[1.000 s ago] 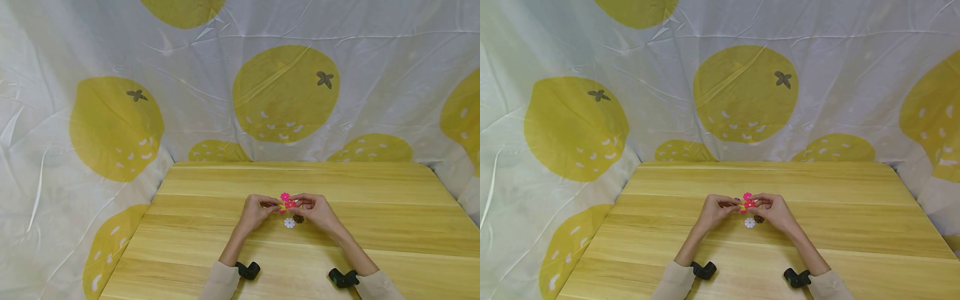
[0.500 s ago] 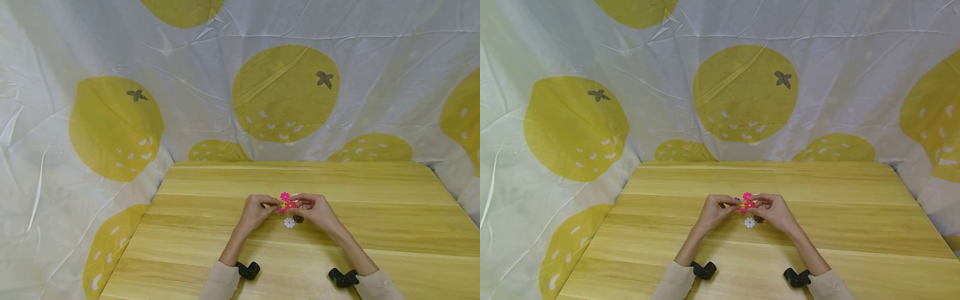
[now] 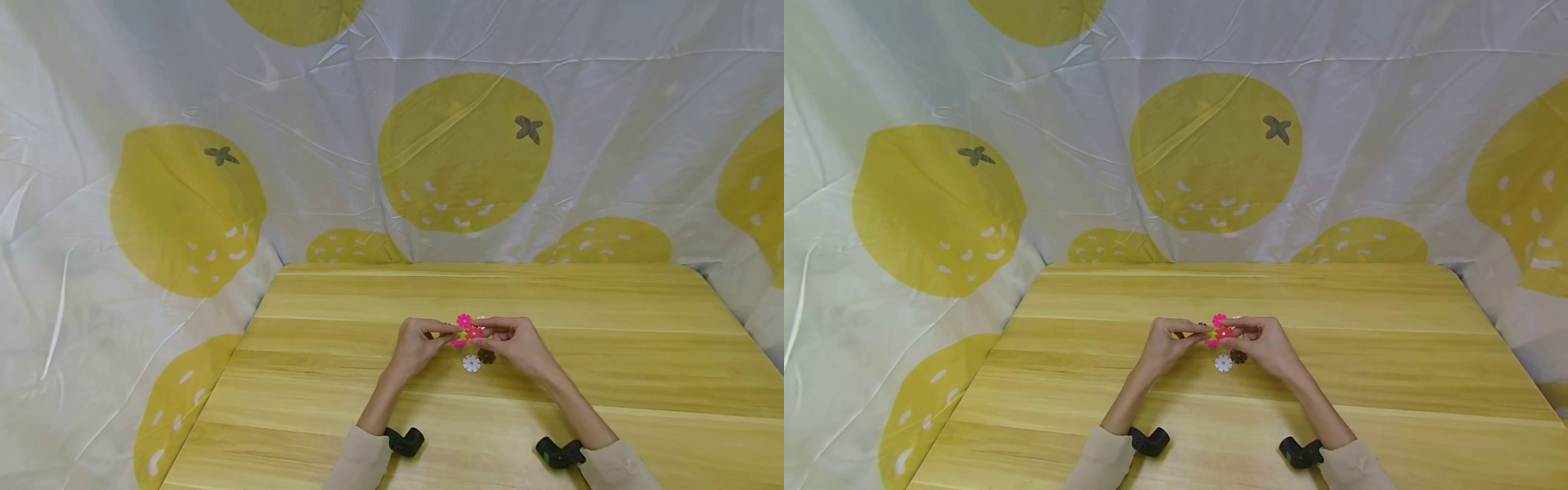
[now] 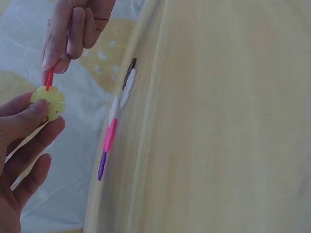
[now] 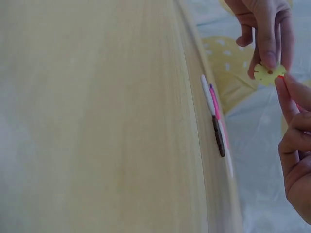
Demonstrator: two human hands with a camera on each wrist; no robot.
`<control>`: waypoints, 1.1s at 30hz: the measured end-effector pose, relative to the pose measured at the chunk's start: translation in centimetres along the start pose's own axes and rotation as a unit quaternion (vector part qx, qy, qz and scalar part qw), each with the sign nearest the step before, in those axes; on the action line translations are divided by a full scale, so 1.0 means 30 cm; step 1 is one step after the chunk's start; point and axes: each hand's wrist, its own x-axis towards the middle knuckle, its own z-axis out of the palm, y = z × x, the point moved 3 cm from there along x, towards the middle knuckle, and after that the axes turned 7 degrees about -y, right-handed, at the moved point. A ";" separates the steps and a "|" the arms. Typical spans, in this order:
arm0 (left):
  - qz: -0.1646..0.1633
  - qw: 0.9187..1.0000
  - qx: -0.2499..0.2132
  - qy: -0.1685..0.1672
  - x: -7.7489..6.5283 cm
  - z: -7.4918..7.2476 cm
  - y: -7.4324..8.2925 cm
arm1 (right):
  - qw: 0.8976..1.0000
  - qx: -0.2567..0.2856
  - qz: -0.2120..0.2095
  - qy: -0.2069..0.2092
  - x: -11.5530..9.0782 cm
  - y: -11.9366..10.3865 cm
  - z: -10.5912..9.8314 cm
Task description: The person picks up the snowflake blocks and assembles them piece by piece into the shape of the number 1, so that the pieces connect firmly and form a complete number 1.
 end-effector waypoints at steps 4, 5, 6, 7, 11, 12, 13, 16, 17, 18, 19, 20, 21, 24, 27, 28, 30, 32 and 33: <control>0.009 1.000 -0.004 0.018 -0.002 0.002 0.001 | 1.000 0.003 0.003 0.003 -0.001 -0.003 0.006; 0.013 1.000 -0.004 0.024 -0.002 0.003 0.001 | 1.000 0.004 0.004 0.003 -0.002 -0.003 0.008; 0.017 0.999 -0.005 0.029 -0.001 0.006 0.001 | 1.000 0.005 0.004 0.003 -0.002 -0.003 0.009; 0.019 0.999 -0.008 0.033 -0.002 0.008 0.001 | 1.000 0.006 0.005 0.003 -0.003 -0.003 0.010; 0.016 0.999 -0.022 0.045 -0.001 0.020 0.002 | 1.000 0.012 0.007 0.003 -0.005 0.003 0.010; 0.013 0.998 -0.026 0.048 -0.001 0.023 0.003 | 1.000 0.013 0.008 0.003 -0.004 0.005 0.009; 0.011 0.998 -0.029 0.050 -0.002 0.024 0.003 | 1.000 0.015 0.007 0.003 -0.003 0.007 0.009; 0.011 0.998 -0.027 0.058 -0.001 0.026 0.006 | 1.000 0.022 0.007 0.004 -0.002 0.011 0.011; 0.012 0.998 -0.026 0.061 -0.001 0.026 0.007 | 1.000 0.025 0.007 0.006 -0.002 0.011 0.012; 0.013 0.997 -0.027 0.064 -0.002 0.027 0.007 | 1.000 0.030 0.008 0.007 -0.002 0.011 0.013; 0.013 0.997 -0.029 0.067 -0.002 0.027 0.008 | 0.999 0.034 0.010 0.009 -0.002 0.011 0.014; 0.014 0.997 -0.030 0.070 -0.002 0.028 0.008 | 0.999 0.039 0.012 0.010 -0.002 0.010 0.015; 0.014 0.997 -0.033 0.073 -0.003 0.029 0.009 | 0.999 0.042 0.014 0.010 -0.002 0.009 0.015; 0.017 0.996 -0.041 0.079 -0.005 0.030 0.009 | 0.999 0.050 0.019 0.010 -0.003 0.008 0.016; 0.017 0.996 -0.045 0.076 -0.006 0.029 0.009 | 0.998 0.056 0.020 0.004 -0.006 0.007 0.016; 0.016 0.996 -0.055 0.071 -0.007 0.027 0.008 | 0.998 0.058 0.020 0.002 -0.006 0.007 0.015; 0.010 0.995 -0.080 0.060 -0.008 0.023 0.005 | 0.998 0.060 0.016 -0.001 -0.006 0.004 0.015; 0.002 0.993 -0.106 0.050 -0.008 0.019 0.001 | 0.998 0.059 0.014 -0.003 -0.005 0.001 0.014; -0.002 0.992 -0.119 0.045 -0.008 0.017 -0.001 | 0.998 0.058 0.012 -0.002 -0.004 0.000 0.014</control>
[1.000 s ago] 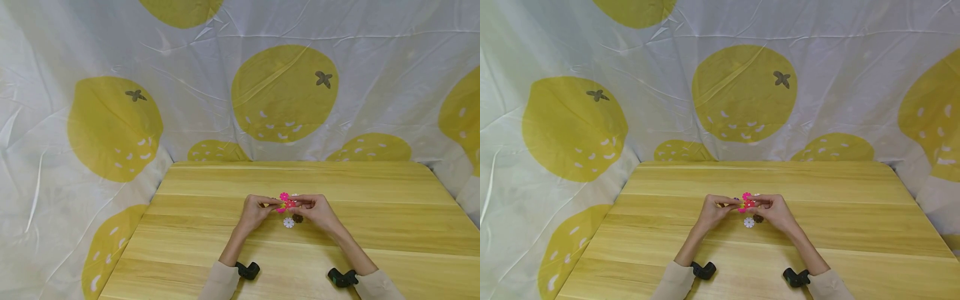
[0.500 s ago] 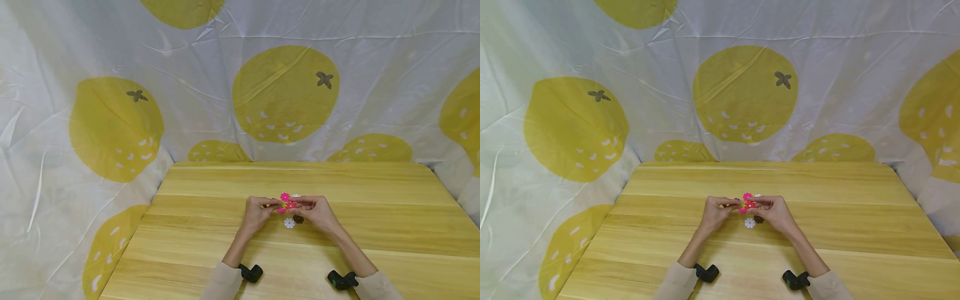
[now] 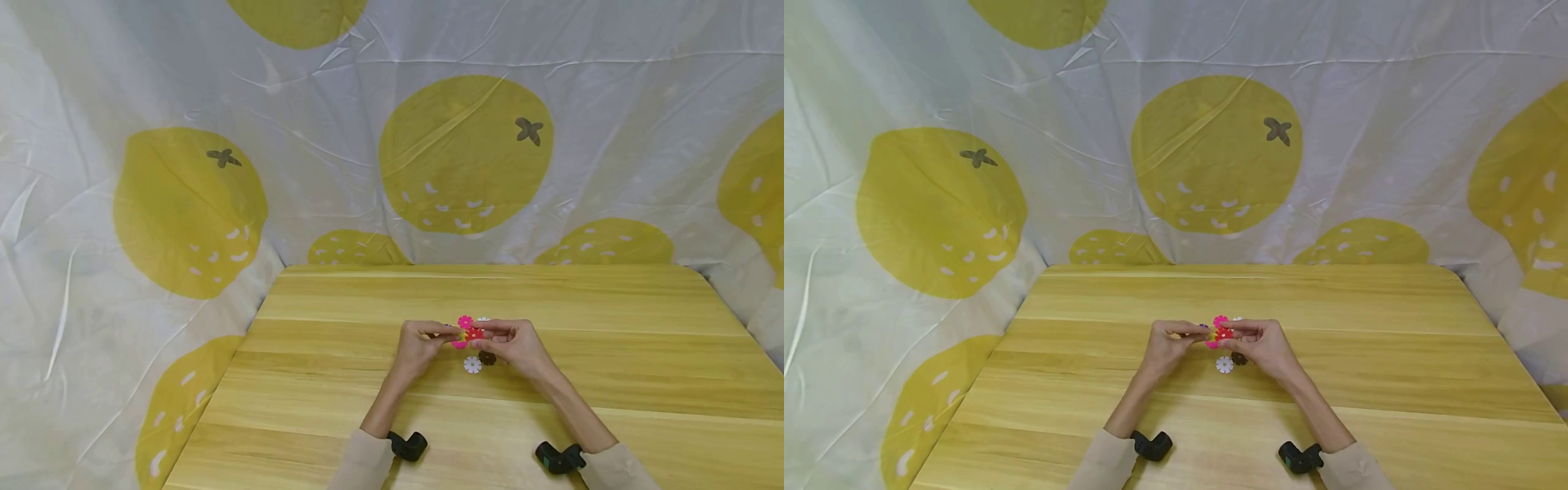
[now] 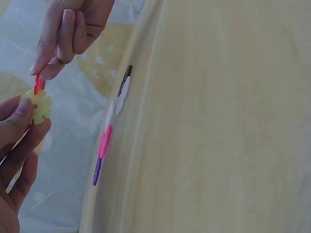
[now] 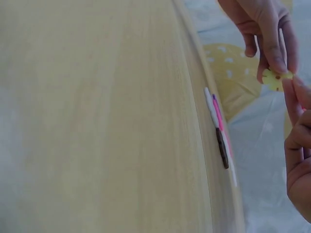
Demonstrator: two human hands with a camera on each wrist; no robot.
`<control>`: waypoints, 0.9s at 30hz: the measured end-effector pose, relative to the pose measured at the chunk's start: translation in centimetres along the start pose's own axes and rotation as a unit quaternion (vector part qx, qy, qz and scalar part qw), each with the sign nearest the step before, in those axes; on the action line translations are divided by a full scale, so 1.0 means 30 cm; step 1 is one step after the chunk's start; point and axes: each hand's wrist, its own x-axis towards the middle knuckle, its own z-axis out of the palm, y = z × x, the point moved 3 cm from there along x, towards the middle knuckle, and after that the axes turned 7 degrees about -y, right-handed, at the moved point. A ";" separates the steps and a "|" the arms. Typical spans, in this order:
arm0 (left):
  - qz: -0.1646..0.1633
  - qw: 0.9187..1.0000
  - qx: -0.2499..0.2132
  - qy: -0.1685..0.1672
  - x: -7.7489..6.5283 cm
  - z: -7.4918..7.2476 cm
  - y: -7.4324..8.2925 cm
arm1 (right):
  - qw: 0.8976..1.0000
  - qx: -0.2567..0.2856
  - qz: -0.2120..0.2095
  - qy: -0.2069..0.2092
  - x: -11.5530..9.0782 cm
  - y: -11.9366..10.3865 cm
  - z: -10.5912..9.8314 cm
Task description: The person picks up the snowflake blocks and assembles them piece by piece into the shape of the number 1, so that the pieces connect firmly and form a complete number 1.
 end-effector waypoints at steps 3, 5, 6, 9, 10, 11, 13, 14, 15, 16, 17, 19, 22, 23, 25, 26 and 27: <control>-0.007 1.000 -0.017 -0.007 0.000 -0.007 -0.004 | 1.000 0.002 -0.002 0.003 0.002 -0.004 0.002; -0.007 1.000 -0.021 -0.011 0.002 -0.008 -0.004 | 1.000 0.006 -0.001 0.008 0.002 -0.004 0.002; -0.007 1.000 -0.023 -0.012 0.002 -0.008 -0.003 | 1.000 0.009 0.001 0.010 0.003 -0.003 0.002; -0.012 0.999 -0.031 -0.013 0.003 -0.005 -0.003 | 1.000 0.013 0.002 0.015 0.001 -0.001 0.000; -0.017 0.999 -0.034 -0.012 0.003 -0.003 -0.003 | 1.000 0.014 0.002 0.017 0.001 0.000 -0.001; -0.023 0.999 -0.037 -0.011 0.003 -0.002 -0.003 | 1.000 0.014 0.000 0.017 0.001 0.000 -0.001; -0.035 0.998 -0.046 -0.006 0.004 0.002 -0.005 | 1.000 0.018 -0.002 0.017 0.001 0.000 -0.001; -0.042 0.998 -0.050 -0.003 0.005 0.005 -0.007 | 1.000 0.020 -0.005 0.016 0.002 0.001 -0.001; -0.047 0.997 -0.053 0.001 0.006 0.007 -0.007 | 1.000 0.026 -0.005 0.017 0.003 0.003 0.000; -0.051 0.997 -0.055 0.004 0.007 0.010 -0.008 | 0.999 0.031 -0.005 0.018 0.003 0.004 0.000; -0.053 0.997 -0.057 0.008 0.009 0.012 -0.008 | 0.999 0.036 -0.004 0.019 0.003 0.006 0.001; -0.057 0.997 -0.058 0.015 0.014 0.018 -0.009 | 0.999 0.044 -0.001 0.023 0.003 0.010 0.002; -0.063 0.996 -0.058 0.028 0.021 0.024 -0.007 | 0.998 0.054 0.000 0.025 0.002 0.015 0.003; -0.064 0.995 -0.062 0.032 0.022 0.025 -0.007 | 0.998 0.057 0.002 0.026 0.002 0.017 0.003; -0.066 0.995 -0.066 0.039 0.025 0.028 -0.007 | 0.998 0.065 0.002 0.024 0.002 0.017 0.004; -0.066 0.994 -0.070 0.043 0.026 0.029 -0.006 | 0.997 0.070 0.003 0.022 0.002 0.017 0.005; -0.065 0.994 -0.073 0.045 0.027 0.029 -0.006 | 0.997 0.074 0.003 0.021 0.003 0.017 0.006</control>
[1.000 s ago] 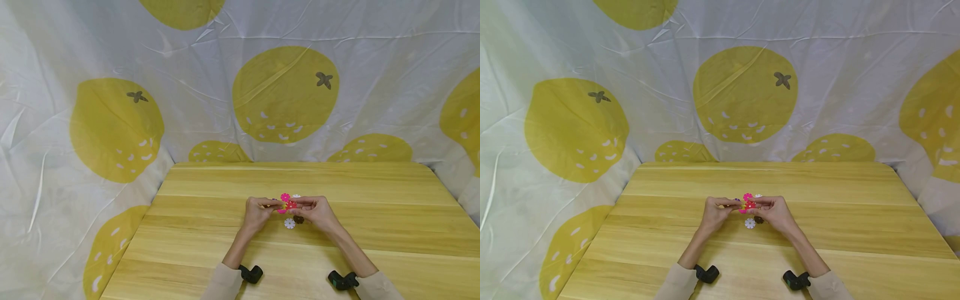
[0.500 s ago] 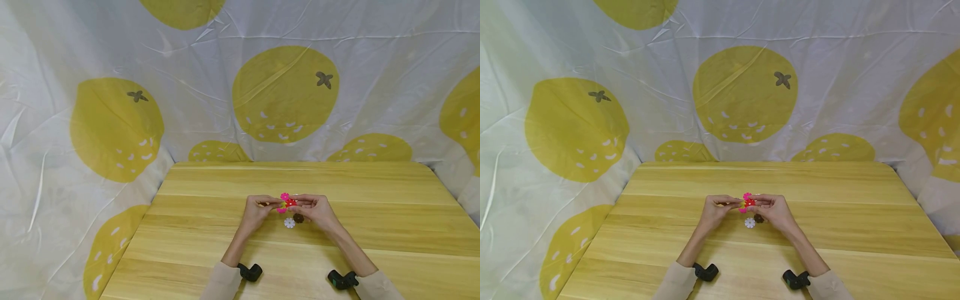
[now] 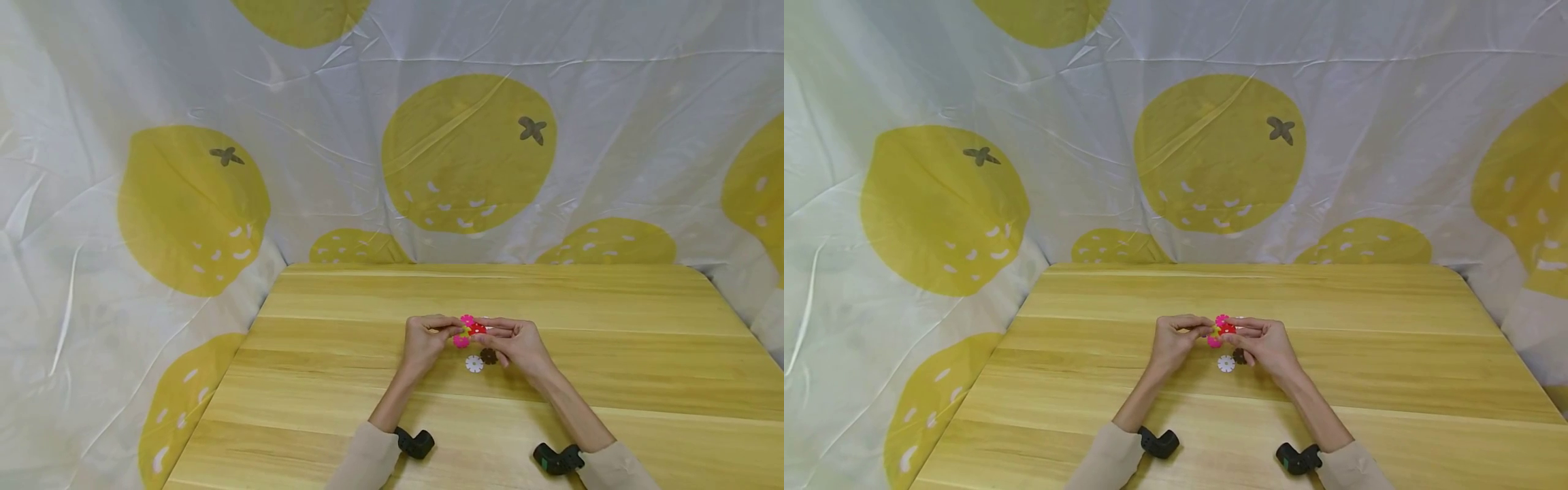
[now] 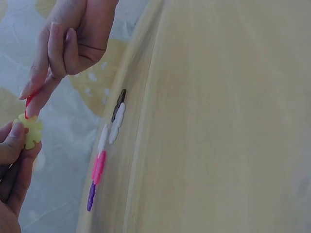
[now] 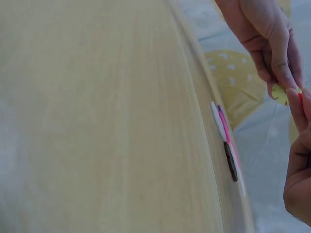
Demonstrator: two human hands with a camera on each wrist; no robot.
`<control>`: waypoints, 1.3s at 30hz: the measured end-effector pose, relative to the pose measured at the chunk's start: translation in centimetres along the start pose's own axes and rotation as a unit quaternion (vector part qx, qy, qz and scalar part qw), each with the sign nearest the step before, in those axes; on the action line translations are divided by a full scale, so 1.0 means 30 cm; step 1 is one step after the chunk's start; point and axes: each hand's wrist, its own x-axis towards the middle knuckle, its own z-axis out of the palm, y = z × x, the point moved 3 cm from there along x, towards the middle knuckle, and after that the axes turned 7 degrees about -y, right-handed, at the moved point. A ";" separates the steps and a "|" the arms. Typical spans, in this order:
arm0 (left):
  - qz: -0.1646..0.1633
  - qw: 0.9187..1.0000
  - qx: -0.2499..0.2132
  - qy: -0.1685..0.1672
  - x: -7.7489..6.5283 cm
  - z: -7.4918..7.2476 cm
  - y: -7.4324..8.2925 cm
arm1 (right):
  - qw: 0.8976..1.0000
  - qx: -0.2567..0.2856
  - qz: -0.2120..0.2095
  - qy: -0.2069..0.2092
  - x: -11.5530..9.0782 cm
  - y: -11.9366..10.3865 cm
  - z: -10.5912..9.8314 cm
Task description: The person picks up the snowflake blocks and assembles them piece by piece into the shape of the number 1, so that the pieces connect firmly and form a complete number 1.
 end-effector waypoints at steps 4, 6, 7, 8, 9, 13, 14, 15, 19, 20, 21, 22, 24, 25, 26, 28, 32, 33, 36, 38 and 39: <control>0.008 1.000 0.009 0.002 0.000 0.006 0.000 | 1.000 0.013 0.009 0.001 0.001 0.001 -0.001; 0.013 1.000 0.022 0.002 0.000 0.010 0.000 | 1.000 0.013 0.015 0.002 0.002 0.003 -0.002; 0.016 0.999 0.029 0.003 -0.001 0.011 0.001 | 1.000 0.014 0.017 0.003 0.003 0.005 -0.002; 0.018 0.999 0.034 0.006 -0.002 0.013 0.001 | 1.000 0.014 0.019 0.002 0.004 0.006 -0.002; 0.019 0.999 0.038 0.007 -0.002 0.014 0.002 | 1.000 0.014 0.020 0.001 0.005 0.008 -0.002; 0.017 0.999 0.045 0.013 -0.001 0.015 0.005 | 1.000 0.019 0.018 0.000 0.004 0.010 0.001; 0.014 0.999 0.047 0.011 0.000 0.015 0.007 | 1.000 0.018 0.016 0.000 0.003 0.010 0.001; 0.015 0.999 0.052 0.008 0.001 0.013 0.008 | 1.000 0.015 0.016 0.000 0.003 0.009 0.001; 0.019 0.998 0.055 -0.009 0.003 -0.002 0.012 | 1.000 -0.006 0.004 -0.003 0.004 0.001 0.005; 0.021 0.998 0.053 -0.012 0.003 -0.006 0.013 | 1.000 -0.011 0.003 -0.004 0.005 0.000 0.005; 0.024 0.998 0.053 -0.015 0.003 -0.010 0.013 | 1.000 -0.015 0.001 -0.005 0.006 -0.003 0.006; 0.023 0.998 0.051 -0.018 0.003 -0.013 0.014 | 1.000 -0.019 0.000 -0.005 0.006 -0.004 0.006; 0.022 0.998 0.054 -0.021 0.003 -0.016 0.016 | 1.000 -0.022 0.001 -0.004 0.007 -0.004 0.003; 0.020 0.998 0.055 -0.020 0.003 -0.017 0.016 | 1.000 -0.021 0.005 -0.002 0.006 -0.004 0.001; 0.017 0.998 0.056 -0.019 0.003 -0.018 0.017 | 1.000 -0.023 0.008 0.001 0.005 -0.004 -0.001; 0.009 0.998 0.059 -0.020 0.002 -0.019 0.016 | 1.000 -0.026 0.011 0.004 0.004 -0.005 -0.005; 0.002 0.997 0.079 -0.024 -0.001 -0.022 0.016 | 0.999 -0.033 0.015 0.008 0.002 -0.009 -0.011; 0.002 0.996 0.086 -0.029 -0.002 -0.023 0.016 | 0.999 -0.036 0.016 0.007 0.002 -0.010 -0.011; 0.003 0.994 0.100 -0.049 -0.003 -0.026 0.014 | 0.999 -0.042 0.016 0.007 0.004 -0.011 -0.008; -0.001 0.993 0.097 -0.064 -0.003 -0.026 0.010 | 0.999 -0.047 0.014 0.010 0.004 -0.011 -0.006; -0.004 0.993 0.094 -0.072 -0.003 -0.026 0.009 | 0.999 -0.046 0.013 0.011 0.003 -0.011 -0.005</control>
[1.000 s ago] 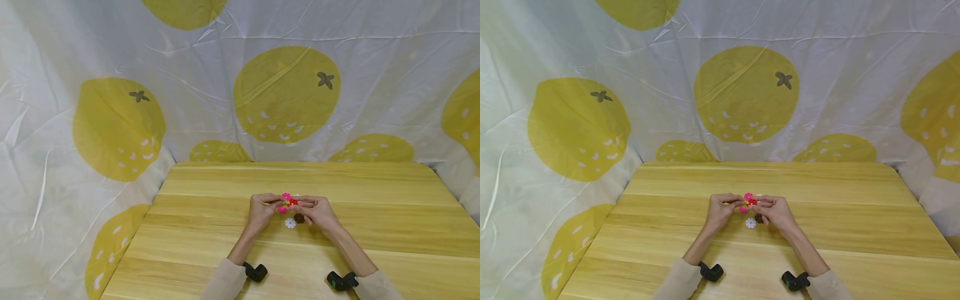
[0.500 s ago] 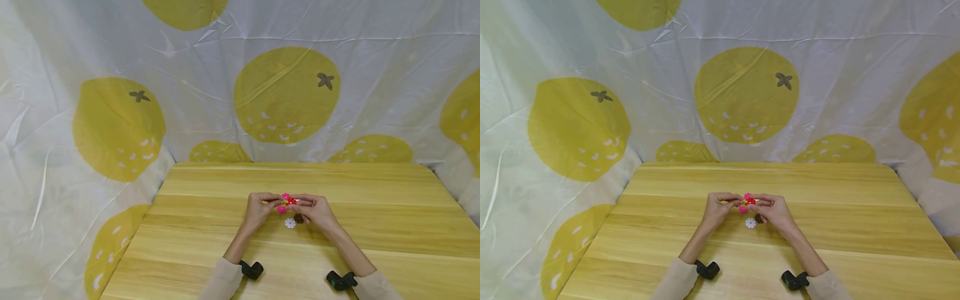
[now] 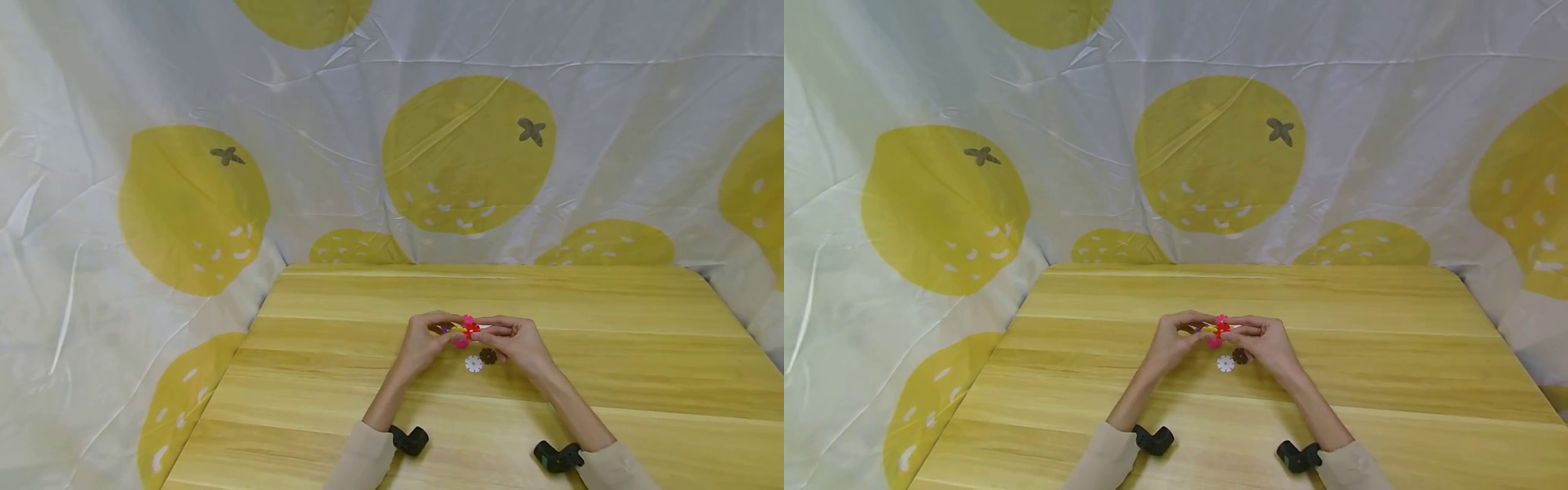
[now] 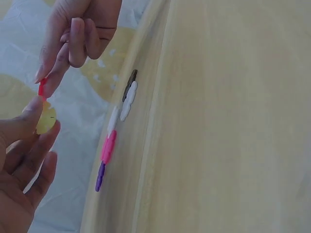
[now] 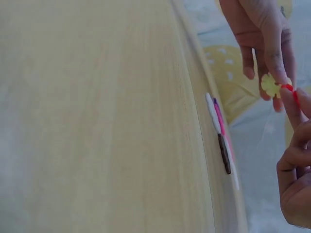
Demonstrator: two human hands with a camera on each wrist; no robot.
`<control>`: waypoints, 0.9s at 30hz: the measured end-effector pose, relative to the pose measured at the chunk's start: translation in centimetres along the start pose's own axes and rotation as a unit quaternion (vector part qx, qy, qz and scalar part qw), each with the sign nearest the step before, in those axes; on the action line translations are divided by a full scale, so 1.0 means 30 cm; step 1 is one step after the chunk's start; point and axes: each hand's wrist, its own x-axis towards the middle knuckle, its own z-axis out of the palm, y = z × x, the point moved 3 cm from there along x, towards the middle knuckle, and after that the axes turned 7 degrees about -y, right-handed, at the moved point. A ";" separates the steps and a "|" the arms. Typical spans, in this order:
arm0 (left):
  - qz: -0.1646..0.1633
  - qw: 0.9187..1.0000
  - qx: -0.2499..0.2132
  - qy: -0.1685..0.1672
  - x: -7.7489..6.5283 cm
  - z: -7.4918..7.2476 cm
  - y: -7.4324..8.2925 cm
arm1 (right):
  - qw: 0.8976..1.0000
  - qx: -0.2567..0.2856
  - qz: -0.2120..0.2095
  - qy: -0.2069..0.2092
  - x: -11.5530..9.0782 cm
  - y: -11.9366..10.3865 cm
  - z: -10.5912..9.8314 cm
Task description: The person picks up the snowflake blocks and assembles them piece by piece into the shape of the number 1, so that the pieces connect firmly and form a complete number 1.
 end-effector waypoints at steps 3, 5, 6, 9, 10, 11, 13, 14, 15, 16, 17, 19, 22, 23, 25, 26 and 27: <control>-0.009 1.000 -0.007 -0.018 0.002 0.003 -0.004 | 1.000 -0.002 -0.004 0.001 -0.002 -0.002 0.005; -0.010 1.000 -0.007 -0.027 0.004 0.007 -0.005 | 1.000 -0.004 -0.007 0.002 -0.003 -0.004 0.010; -0.010 0.999 -0.006 -0.031 0.005 0.009 -0.005 | 1.000 -0.005 -0.009 0.003 -0.004 -0.006 0.012; -0.011 0.999 0.002 -0.032 0.009 0.013 -0.004 | 1.000 -0.010 -0.015 0.004 -0.003 -0.008 0.017; -0.011 0.999 0.004 -0.030 0.010 0.013 -0.003 | 1.000 -0.011 -0.015 0.004 -0.002 -0.008 0.017; -0.012 1.000 0.006 -0.028 0.011 0.013 -0.002 | 1.000 -0.011 -0.015 0.003 -0.001 -0.008 0.017; -0.019 0.999 0.007 -0.027 0.011 0.010 0.000 | 1.000 -0.011 -0.008 0.001 0.001 -0.009 0.015; -0.023 0.999 0.007 -0.026 0.011 0.008 0.000 | 1.000 -0.011 -0.003 0.000 0.001 -0.009 0.013; -0.027 0.999 0.005 -0.027 0.011 0.007 -0.001 | 1.000 -0.012 0.004 -0.002 0.001 -0.009 0.010; -0.033 0.999 0.004 -0.027 0.010 0.005 -0.003 | 1.000 -0.015 0.012 -0.003 0.000 -0.008 0.006; -0.040 0.999 0.004 -0.028 0.010 0.003 -0.006 | 1.000 -0.019 0.018 -0.003 -0.002 -0.008 0.000; -0.050 0.998 0.004 -0.032 0.008 0.000 -0.012 | 0.999 -0.032 0.029 -0.004 -0.005 -0.003 -0.012; -0.062 0.997 0.005 -0.037 0.005 -0.002 -0.023 | 0.997 -0.061 0.038 -0.006 -0.010 0.008 -0.034; -0.064 0.997 0.005 -0.039 0.003 -0.002 -0.026 | 0.997 -0.073 0.037 -0.008 -0.011 0.011 -0.042; -0.072 0.997 0.001 -0.042 0.000 -0.003 -0.033 | 0.995 -0.093 0.040 -0.013 -0.014 0.020 -0.055; -0.073 0.996 0.000 -0.042 -0.001 -0.004 -0.036 | 0.994 -0.100 0.042 -0.015 -0.015 0.024 -0.061; -0.074 0.996 -0.002 -0.043 -0.002 -0.005 -0.038 | 0.993 -0.108 0.043 -0.018 -0.016 0.027 -0.066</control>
